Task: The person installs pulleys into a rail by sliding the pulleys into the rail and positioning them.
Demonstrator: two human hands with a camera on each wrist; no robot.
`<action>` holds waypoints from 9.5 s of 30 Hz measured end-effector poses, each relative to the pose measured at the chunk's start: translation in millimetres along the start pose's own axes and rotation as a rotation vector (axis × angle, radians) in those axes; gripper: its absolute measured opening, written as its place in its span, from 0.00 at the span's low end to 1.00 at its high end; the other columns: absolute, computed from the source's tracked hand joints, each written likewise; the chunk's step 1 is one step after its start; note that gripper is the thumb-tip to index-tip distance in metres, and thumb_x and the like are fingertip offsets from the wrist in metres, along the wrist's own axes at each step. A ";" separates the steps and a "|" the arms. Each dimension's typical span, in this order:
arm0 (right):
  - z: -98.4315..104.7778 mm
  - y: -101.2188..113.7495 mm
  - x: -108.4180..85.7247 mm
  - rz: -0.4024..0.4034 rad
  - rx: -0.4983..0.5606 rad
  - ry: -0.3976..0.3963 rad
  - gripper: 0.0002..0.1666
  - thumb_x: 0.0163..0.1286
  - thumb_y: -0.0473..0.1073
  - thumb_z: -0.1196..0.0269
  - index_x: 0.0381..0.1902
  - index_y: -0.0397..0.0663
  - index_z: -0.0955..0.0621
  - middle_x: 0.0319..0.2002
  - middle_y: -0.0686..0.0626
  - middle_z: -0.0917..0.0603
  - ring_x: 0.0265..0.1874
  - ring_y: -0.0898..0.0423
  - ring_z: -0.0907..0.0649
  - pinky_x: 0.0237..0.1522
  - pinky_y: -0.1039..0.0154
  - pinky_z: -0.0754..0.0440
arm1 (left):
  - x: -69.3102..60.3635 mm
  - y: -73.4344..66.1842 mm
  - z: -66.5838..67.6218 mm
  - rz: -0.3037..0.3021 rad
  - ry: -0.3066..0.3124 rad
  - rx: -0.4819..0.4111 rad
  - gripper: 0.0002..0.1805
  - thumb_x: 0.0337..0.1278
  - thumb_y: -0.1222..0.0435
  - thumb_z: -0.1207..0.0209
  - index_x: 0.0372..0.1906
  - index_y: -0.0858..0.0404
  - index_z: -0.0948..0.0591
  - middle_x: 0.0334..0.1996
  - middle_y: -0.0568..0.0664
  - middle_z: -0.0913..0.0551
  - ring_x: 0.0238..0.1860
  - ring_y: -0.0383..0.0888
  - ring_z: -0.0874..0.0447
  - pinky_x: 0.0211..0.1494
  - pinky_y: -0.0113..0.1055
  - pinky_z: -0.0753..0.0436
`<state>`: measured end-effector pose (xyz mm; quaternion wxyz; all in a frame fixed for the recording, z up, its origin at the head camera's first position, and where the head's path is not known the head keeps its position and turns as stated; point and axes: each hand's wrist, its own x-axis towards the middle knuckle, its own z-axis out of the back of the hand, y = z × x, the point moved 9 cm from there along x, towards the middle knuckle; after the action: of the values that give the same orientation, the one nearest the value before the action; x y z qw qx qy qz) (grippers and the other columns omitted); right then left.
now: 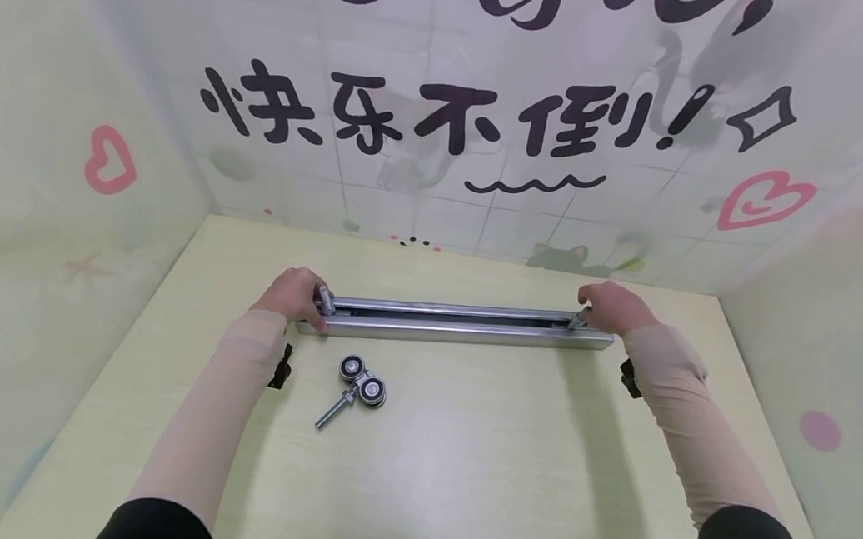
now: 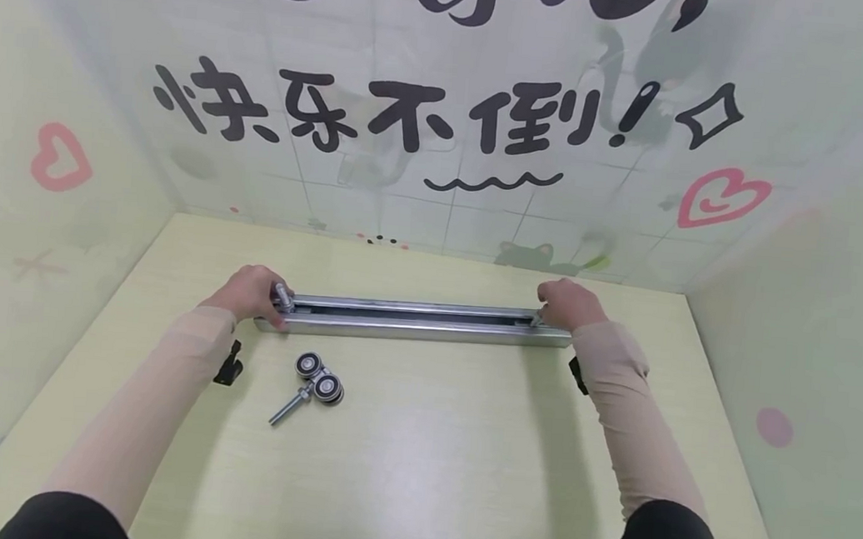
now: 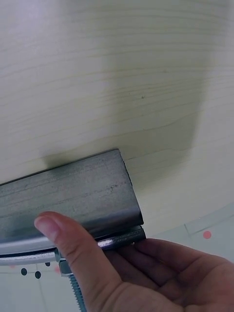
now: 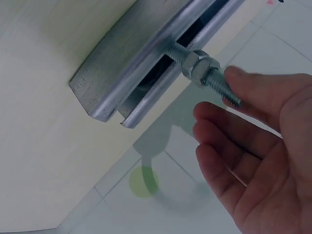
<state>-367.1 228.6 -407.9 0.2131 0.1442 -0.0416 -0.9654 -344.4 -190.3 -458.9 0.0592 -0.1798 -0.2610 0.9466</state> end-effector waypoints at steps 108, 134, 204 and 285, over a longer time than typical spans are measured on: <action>-40.7 -54.4 7.3 -0.297 0.196 -0.086 0.23 0.36 0.31 0.29 0.35 0.33 0.21 0.38 0.35 0.20 0.38 0.42 0.22 0.44 0.52 0.23 | 81.6 -384.4 -138.6 -0.507 -0.119 0.412 0.11 0.54 0.72 0.45 0.31 0.54 0.16 0.33 0.44 0.17 0.31 0.38 0.22 0.31 0.29 0.22; -34.9 -49.1 2.5 -0.261 0.208 -0.138 0.17 0.34 0.29 0.31 0.27 0.35 0.21 0.32 0.36 0.19 0.34 0.42 0.21 0.40 0.51 0.22 | 81.0 -379.9 -141.9 -0.416 -0.197 0.414 0.13 0.58 0.70 0.48 0.37 0.52 0.15 0.35 0.45 0.17 0.35 0.42 0.19 0.32 0.32 0.19; -46.9 -55.9 5.0 -0.275 0.251 -0.096 0.37 0.32 0.29 0.29 0.49 0.35 0.22 0.50 0.35 0.22 0.49 0.38 0.25 0.54 0.46 0.29 | 47.1 -283.6 -91.7 -0.518 -0.105 0.529 0.08 0.46 0.76 0.45 0.29 0.63 0.18 0.28 0.51 0.19 0.28 0.41 0.25 0.31 0.31 0.21; -51.8 -54.2 7.1 -0.275 0.261 -0.055 0.38 0.33 0.30 0.28 0.50 0.33 0.23 0.50 0.33 0.23 0.49 0.36 0.26 0.53 0.45 0.30 | -2.2 -79.3 59.6 -0.130 -0.077 0.040 0.38 0.63 0.47 0.55 0.66 0.73 0.45 0.64 0.67 0.40 0.64 0.61 0.44 0.66 0.53 0.43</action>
<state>-379.6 273.8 -466.9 0.0572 0.1484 -0.1523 -0.9755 -362.9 -151.0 -369.8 0.1143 -0.1247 -0.2551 0.9520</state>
